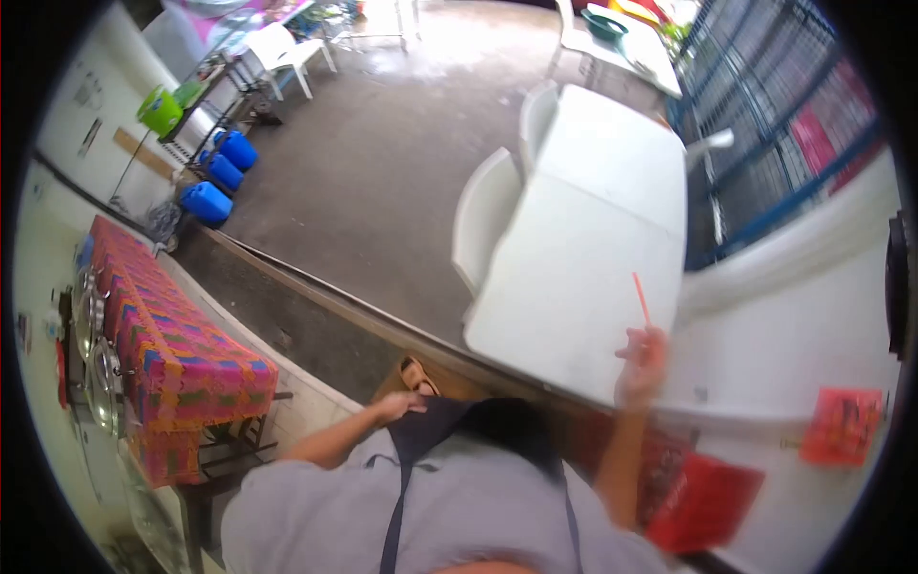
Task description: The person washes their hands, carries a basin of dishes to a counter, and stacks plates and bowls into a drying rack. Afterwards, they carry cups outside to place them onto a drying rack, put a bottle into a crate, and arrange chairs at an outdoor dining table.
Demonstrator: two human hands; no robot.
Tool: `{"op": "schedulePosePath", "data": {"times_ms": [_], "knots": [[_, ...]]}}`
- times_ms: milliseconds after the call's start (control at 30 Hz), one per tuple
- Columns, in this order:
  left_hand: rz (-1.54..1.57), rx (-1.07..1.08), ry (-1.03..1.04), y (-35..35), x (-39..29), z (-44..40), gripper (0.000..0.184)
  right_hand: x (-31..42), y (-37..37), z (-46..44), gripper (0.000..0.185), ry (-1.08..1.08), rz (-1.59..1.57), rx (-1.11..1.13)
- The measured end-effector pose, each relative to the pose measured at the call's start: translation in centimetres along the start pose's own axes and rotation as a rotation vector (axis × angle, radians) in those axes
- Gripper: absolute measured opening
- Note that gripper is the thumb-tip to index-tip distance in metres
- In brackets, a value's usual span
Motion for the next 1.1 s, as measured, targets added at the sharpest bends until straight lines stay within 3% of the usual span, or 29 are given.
{"op": "schedulePosePath", "data": {"times_ms": [33, 133, 200, 233, 300, 467, 533, 600, 667, 800, 933, 1000, 1100], "knots": [[0.292, -0.055, -0.086, 0.5, 4.9, 3.4, 0.040, 1.7, 4.6, -1.2, 0.031, -0.030, 0.044, 0.017], [0.252, -0.258, -0.413, -3.3, 12.5, 10.9, 0.044, 3.0, 15.6, -3.6, 0.042, -0.089, 0.088, 0.113], [0.159, -0.264, -0.977, -9.2, 12.9, 14.6, 0.046, 4.0, 21.9, -5.7, 0.047, -0.118, 0.000, 0.123], [0.159, -0.267, -0.985, -11.2, 13.7, 16.1, 0.046, 4.9, 24.4, -6.6, 0.052, -0.143, -0.004, 0.146], [0.100, -0.514, -1.097, -14.7, 16.3, 18.2, 0.043, 7.6, 28.5, -8.1, 0.053, -0.151, -0.015, 0.160], [0.262, -0.691, -1.113, -20.6, 23.9, 16.1, 0.041, 9.1, 36.0, -12.8, 0.057, -0.219, 0.007, 0.241], [0.371, -0.668, -1.032, -22.0, 24.6, 13.5, 0.041, 9.2, 38.8, -14.7, 0.058, -0.228, 0.005, 0.243], [0.219, -0.586, -0.905, -23.9, 23.6, 11.1, 0.043, 8.4, 41.5, -16.6, 0.060, -0.230, 0.000, 0.253], [0.242, -0.546, -0.882, -24.9, 23.8, 7.9, 0.044, 6.4, 44.1, -19.4, 0.064, -0.352, 0.047, 0.241], [0.259, -0.353, -0.810, -26.9, 27.9, 2.9, 0.045, 3.8, 47.9, -26.2, 0.066, -0.359, 0.060, 0.170], [0.197, -0.229, -0.880, -31.2, 36.5, -2.9, 0.044, -3.4, 52.1, -34.1, 0.066, -0.325, 0.018, 0.098], [0.166, -0.205, -0.942, -35.3, 40.4, -5.9, 0.043, -9.5, 55.4, -37.5, 0.068, -0.271, -0.278, 0.152], [0.121, -0.252, -0.973, -45.6, 43.5, -11.3, 0.042, -15.2, 63.4, -42.1, 0.067, -0.047, -0.471, 0.258]]}}
Point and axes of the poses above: each hand's wrist, its own z-axis away from the middle knuckle, its own y-axis out of the palm, x = y × z, the point moved 1 cm from there along -z, towards the middle knuckle, and after that the axes turned 9 degrees about -z, right-handed, at the moved point
